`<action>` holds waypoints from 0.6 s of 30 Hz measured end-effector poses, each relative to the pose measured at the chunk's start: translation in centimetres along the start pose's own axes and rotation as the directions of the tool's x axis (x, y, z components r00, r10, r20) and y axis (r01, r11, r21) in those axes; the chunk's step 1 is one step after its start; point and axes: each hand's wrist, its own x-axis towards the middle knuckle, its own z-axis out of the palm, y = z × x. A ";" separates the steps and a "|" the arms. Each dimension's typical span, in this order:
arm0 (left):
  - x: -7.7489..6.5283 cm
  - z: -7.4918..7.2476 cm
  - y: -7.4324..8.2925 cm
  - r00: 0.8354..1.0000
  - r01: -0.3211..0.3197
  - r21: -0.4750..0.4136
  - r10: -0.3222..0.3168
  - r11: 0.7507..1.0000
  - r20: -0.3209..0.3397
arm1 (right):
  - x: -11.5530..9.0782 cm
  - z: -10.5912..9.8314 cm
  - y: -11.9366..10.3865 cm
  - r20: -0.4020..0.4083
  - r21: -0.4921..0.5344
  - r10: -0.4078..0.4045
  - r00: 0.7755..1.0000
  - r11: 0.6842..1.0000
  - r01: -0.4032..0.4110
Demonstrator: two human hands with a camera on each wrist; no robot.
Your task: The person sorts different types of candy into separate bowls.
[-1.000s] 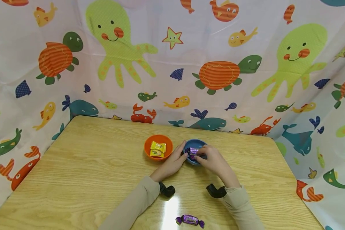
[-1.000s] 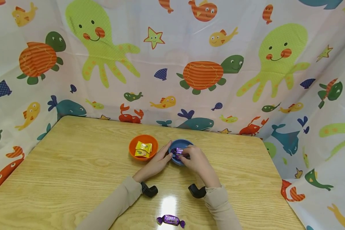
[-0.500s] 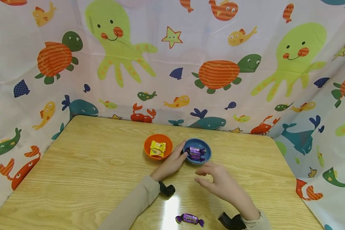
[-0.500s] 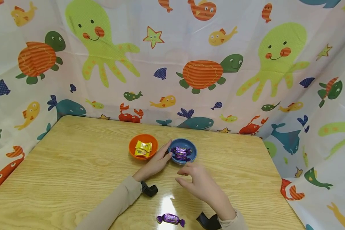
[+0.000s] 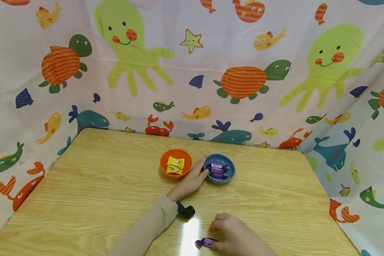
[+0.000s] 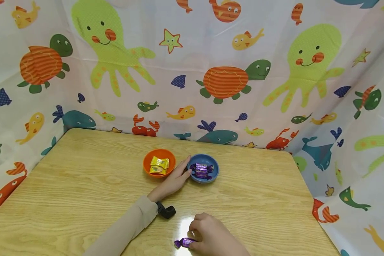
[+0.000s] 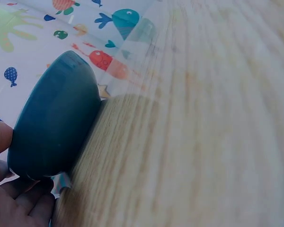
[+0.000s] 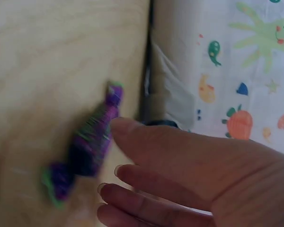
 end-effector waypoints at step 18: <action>-0.2 -0.1 0.6 1.000 0.005 -0.005 -0.005 1.000 0.001 | 0.1 0.9 0.1 0.014 -0.018 -0.007 1.000 1.000 0.007</action>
